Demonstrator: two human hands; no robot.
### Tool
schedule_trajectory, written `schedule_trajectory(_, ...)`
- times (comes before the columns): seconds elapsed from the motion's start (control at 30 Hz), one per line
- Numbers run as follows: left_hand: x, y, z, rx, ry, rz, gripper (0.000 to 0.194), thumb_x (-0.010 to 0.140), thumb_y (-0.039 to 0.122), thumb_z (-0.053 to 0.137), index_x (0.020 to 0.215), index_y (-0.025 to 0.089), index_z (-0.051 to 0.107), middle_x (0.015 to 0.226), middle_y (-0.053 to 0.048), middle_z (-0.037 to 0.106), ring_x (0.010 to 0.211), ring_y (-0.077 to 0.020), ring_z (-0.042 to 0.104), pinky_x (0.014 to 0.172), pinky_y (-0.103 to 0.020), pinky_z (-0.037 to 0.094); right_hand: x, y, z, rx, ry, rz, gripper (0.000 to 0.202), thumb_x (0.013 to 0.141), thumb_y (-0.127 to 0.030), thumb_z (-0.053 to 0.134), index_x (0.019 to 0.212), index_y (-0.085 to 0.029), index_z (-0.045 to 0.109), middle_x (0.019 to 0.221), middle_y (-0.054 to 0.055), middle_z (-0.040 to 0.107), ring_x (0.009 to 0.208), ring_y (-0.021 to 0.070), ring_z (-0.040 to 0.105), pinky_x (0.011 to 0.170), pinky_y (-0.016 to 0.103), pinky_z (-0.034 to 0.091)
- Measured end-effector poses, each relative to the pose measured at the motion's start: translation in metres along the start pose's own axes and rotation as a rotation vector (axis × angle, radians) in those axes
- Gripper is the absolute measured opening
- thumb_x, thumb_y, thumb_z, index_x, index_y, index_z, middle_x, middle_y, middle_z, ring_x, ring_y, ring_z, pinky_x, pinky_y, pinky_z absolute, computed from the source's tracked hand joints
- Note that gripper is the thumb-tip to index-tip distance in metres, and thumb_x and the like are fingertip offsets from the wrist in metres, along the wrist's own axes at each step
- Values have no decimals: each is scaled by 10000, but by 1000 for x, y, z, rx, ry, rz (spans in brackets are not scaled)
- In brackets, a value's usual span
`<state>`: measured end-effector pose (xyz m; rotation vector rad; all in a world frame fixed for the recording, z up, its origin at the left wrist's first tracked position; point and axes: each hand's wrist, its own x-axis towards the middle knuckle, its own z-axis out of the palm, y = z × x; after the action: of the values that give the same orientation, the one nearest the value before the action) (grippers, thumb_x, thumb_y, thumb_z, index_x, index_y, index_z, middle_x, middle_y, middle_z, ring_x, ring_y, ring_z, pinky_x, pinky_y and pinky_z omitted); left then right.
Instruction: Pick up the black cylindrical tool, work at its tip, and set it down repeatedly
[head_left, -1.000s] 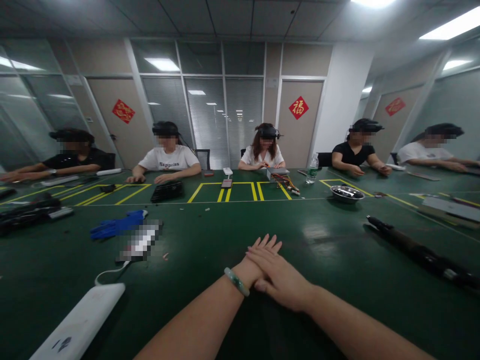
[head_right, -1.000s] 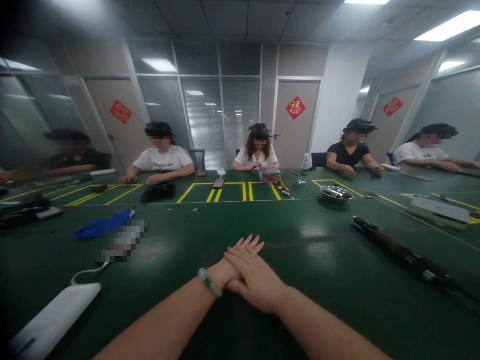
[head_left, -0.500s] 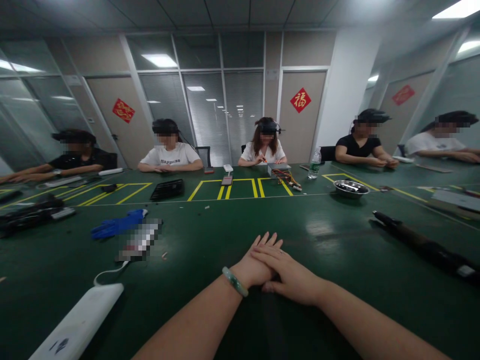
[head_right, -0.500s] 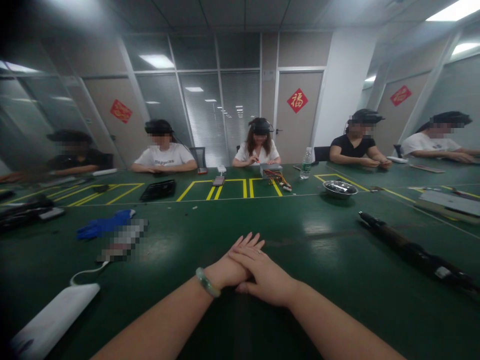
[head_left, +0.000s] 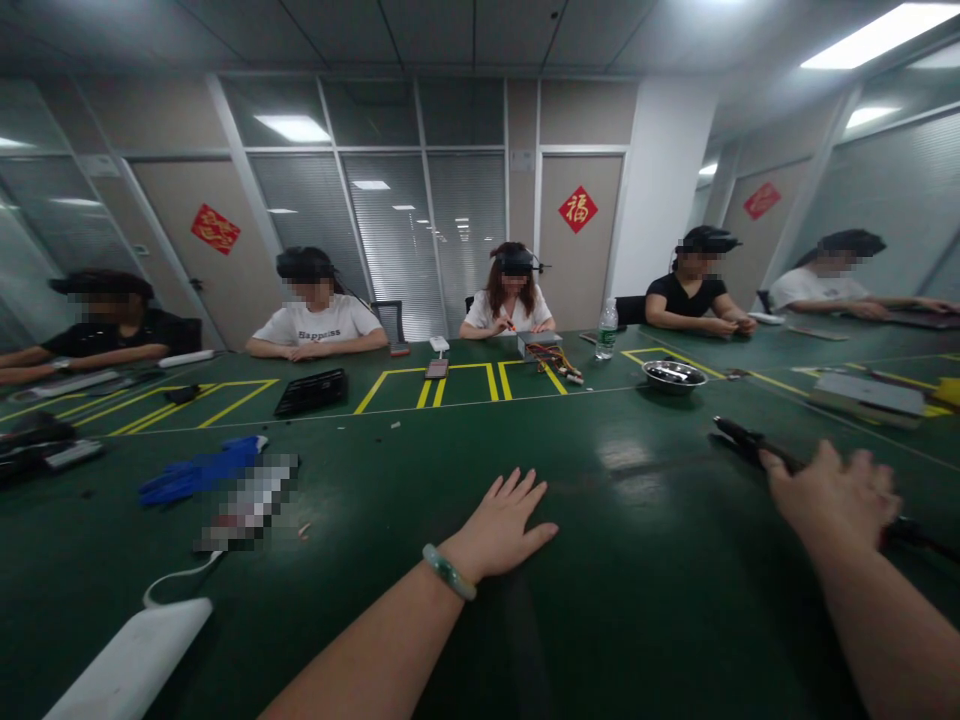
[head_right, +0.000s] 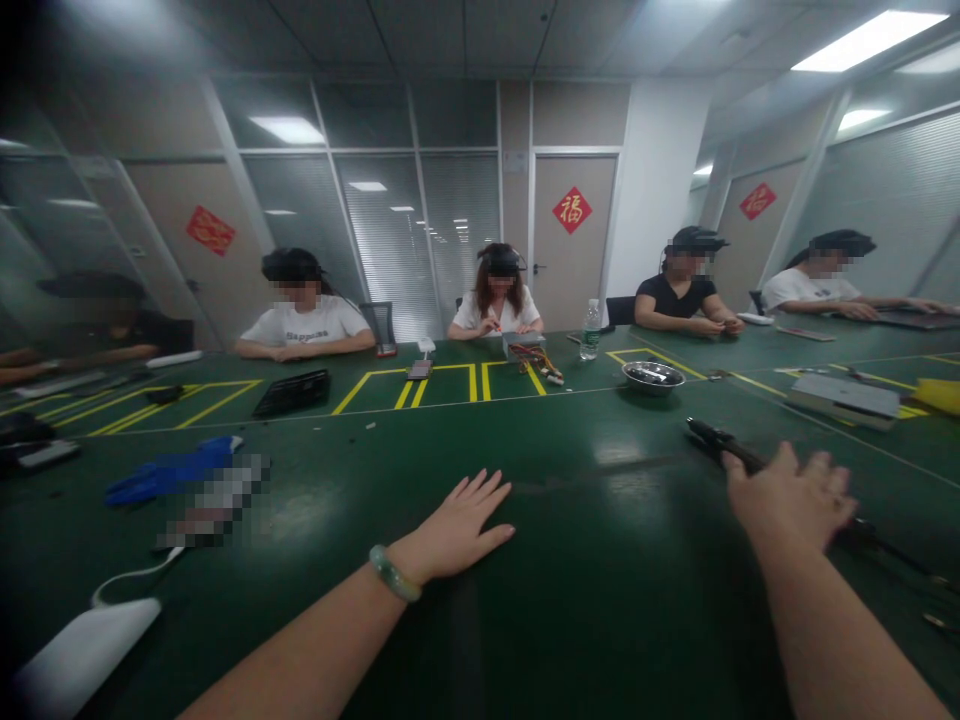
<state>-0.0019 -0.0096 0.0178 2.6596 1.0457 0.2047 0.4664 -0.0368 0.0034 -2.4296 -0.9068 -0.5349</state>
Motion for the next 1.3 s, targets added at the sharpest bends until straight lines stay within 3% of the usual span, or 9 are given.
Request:
schedule_trajectory(0.07,1,0,2,1,0,-6,692,933,664,213,1511,289,157,1586,-8,94,1458,-250,35,1175,-473,79,15,40,13,-60,28,224,900,822,-747,294,1397,-66,415,1423,321,266,1352,414,181,983,598,176)
schedule_trajectory(0.17,1,-1,2,-23,-9,-20,699,925,678,212,1511,302,148,1586,4,75,1458,-248,27,1176,-480,74,23,67,24,-114,-140,363,1021,661,-870,389,1317,-98,512,1308,332,382,1254,466,289,973,589,150)
schedule_trajectory(0.27,1,-1,0,-49,-26,-31,707,918,688,213,1511,311,140,1587,13,57,1457,-251,20,1176,-492,73,25,70,28,-132,-233,368,993,601,-875,450,1297,-172,533,1281,315,393,1198,498,324,951,598,138)
schedule_trajectory(0.4,0,0,-3,-68,-46,-40,712,915,693,205,1512,312,131,1587,16,42,1456,-256,15,1175,-505,73,29,75,31,-107,-253,369,842,685,-820,394,1289,-250,533,1281,281,392,1185,514,332,924,604,151)
schedule_trajectory(0.77,0,-1,0,-12,-6,-13,683,930,663,240,1510,315,142,1586,5,86,1455,-261,44,1171,-510,116,43,98,54,19,-178,397,836,596,-756,542,1273,-265,574,1274,329,378,1211,544,289,875,643,52)
schedule_trajectory(0.9,1,-1,0,3,-3,-19,679,935,650,254,1512,314,130,1586,-1,82,1453,-267,58,1167,-517,134,43,99,53,48,-177,405,778,616,-701,547,1266,-276,582,1282,333,376,1242,524,272,847,650,86)
schedule_trajectory(1.0,1,0,-1,-3,-11,-35,694,930,661,250,1514,314,106,1586,-6,78,1453,-266,56,1169,-515,130,38,92,43,35,-194,378,753,630,-689,540,1252,-269,595,1276,335,393,1230,532,291,831,663,123)
schedule_trajectory(1.1,0,3,-2,-15,5,-48,731,925,671,243,1518,299,33,1589,-24,46,1453,-260,42,1171,-502,127,26,72,25,7,-205,233,699,676,-684,503,1233,-277,608,1237,301,458,1165,533,367,829,676,160)
schedule_trajectory(1.3,1,17,-9,65,177,-22,850,892,650,404,1512,290,-52,1585,-41,-84,1454,-273,-20,1175,-495,99,-39,-32,-23,64,-283,-258,543,756,-579,528,1208,-291,614,1121,147,557,1006,392,521,798,553,338)
